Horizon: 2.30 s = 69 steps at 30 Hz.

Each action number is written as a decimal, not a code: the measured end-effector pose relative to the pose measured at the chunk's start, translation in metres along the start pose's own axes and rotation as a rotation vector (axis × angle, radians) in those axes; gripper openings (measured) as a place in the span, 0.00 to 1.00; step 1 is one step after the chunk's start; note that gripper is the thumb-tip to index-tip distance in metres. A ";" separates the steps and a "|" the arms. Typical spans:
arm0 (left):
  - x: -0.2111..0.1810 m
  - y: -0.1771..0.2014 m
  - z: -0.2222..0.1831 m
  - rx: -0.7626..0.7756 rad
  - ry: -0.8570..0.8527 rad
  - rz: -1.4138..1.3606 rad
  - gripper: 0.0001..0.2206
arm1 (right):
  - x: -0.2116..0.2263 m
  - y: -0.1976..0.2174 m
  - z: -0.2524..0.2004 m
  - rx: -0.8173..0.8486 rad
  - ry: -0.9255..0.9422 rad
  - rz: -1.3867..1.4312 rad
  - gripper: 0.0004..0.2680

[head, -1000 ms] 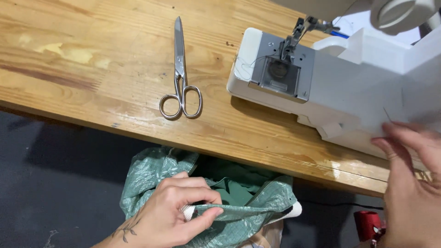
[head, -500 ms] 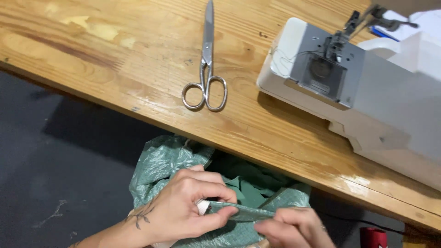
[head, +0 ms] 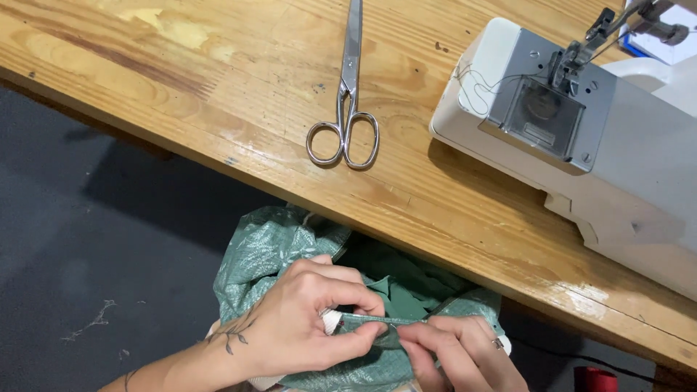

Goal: Inspecting a sewn fabric bag for quality, trimming loose threads with scissors, and checking the integrity of seams and handles.

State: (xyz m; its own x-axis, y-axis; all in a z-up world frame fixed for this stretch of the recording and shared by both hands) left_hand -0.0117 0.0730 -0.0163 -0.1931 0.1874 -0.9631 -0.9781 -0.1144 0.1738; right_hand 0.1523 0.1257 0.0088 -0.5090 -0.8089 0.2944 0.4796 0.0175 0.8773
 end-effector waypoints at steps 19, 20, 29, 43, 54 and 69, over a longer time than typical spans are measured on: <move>-0.022 0.001 -0.008 -0.225 -0.254 0.352 0.06 | -0.011 -0.019 0.006 0.005 0.132 0.218 0.06; -0.023 0.000 -0.009 -0.223 -0.255 0.351 0.06 | -0.010 -0.019 0.006 0.003 0.130 0.217 0.06; -0.011 0.014 -0.002 0.030 0.033 0.015 0.04 | -0.020 -0.008 0.010 0.091 -0.027 0.418 0.06; 0.003 -0.017 0.008 0.634 0.023 -0.275 0.06 | -0.007 -0.008 0.009 0.348 0.134 0.605 0.07; -0.004 0.000 0.017 0.735 0.040 -0.313 0.17 | -0.062 -0.022 -0.051 0.599 -0.576 0.466 0.18; 0.000 0.050 0.023 0.646 -0.001 0.136 0.14 | 0.073 -0.032 0.011 0.043 0.134 -0.315 0.19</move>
State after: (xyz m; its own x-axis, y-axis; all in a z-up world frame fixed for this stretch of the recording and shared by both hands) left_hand -0.0626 0.0893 -0.0024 -0.3180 0.2132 -0.9238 -0.7950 0.4710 0.3824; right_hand 0.0920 0.0731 0.0065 -0.5277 -0.8483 -0.0438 0.2817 -0.2234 0.9331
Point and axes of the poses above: each hand's wrist, its own z-axis towards the middle knuckle, its own y-axis out of the back of the hand, x = y × z, the point moved 7 cm from there along z, towards the middle knuckle, and after that the axes turned 13 degrees about -z, right-handed, at the moved point
